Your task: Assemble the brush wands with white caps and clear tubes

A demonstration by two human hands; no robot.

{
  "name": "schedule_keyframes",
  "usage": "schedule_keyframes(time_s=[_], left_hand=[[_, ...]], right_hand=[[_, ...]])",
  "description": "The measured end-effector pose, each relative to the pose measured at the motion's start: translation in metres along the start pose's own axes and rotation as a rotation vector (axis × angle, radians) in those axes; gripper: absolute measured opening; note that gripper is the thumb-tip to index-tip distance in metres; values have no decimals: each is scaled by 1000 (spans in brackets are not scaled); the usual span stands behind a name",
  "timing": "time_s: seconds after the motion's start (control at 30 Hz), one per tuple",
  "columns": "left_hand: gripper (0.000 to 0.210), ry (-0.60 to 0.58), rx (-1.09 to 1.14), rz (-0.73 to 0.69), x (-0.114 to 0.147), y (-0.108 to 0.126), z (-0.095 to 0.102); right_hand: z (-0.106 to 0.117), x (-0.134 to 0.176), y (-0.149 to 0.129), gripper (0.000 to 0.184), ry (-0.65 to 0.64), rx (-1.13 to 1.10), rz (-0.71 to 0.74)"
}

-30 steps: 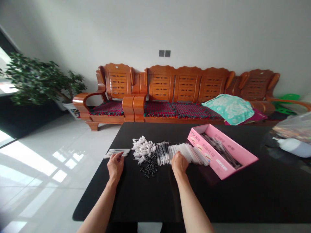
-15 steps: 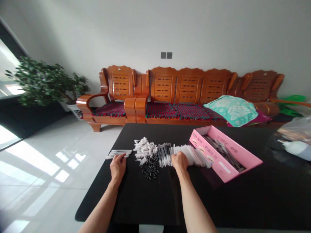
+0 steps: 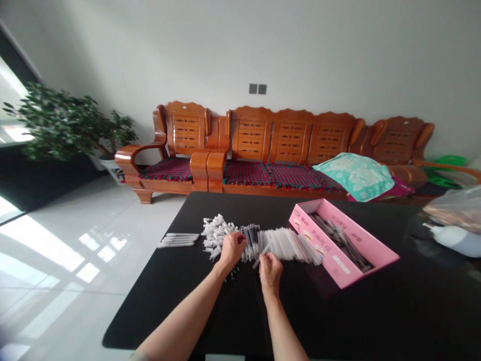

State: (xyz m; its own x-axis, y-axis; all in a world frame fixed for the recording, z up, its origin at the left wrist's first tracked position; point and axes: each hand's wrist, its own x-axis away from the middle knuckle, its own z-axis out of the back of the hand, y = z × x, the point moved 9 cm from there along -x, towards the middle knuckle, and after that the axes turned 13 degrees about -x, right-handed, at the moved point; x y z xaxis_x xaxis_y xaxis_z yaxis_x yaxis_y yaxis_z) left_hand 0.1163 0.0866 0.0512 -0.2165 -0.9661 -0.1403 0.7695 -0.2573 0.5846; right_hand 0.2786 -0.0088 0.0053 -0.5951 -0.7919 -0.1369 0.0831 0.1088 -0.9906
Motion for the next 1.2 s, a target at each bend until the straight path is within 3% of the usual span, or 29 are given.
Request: schedule_keyframes(time_s=[0.13, 0.27, 0.53, 0.7, 0.9, 1.1, 1.2], left_hand=[[28, -80, -207, 92, -18, 13, -23], [38, -182, -324, 79, -25, 23, -39], [26, -183, -253, 173, -24, 9, -46], [21, -127, -173, 136, -15, -3, -31], [16, -55, 74, 3, 14, -22, 5], [24, -257, 388, -62, 52, -44, 17], [29, -291, 423, -62, 63, -51, 24]], right_hand=[[0, 1, -6, 32, -4, 59, 35], [1, 1, -6, 32, -7, 100, 47], [0, 0, -2, 30, -10, 64, 27], [-2, 3, 0, 29, -32, -13, -17], [0, 2, 13, 25, 8, -274, -195], [-12, -9, -10, 21, -17, -547, -204], [-22, -13, -24, 19, -51, -612, -204]])
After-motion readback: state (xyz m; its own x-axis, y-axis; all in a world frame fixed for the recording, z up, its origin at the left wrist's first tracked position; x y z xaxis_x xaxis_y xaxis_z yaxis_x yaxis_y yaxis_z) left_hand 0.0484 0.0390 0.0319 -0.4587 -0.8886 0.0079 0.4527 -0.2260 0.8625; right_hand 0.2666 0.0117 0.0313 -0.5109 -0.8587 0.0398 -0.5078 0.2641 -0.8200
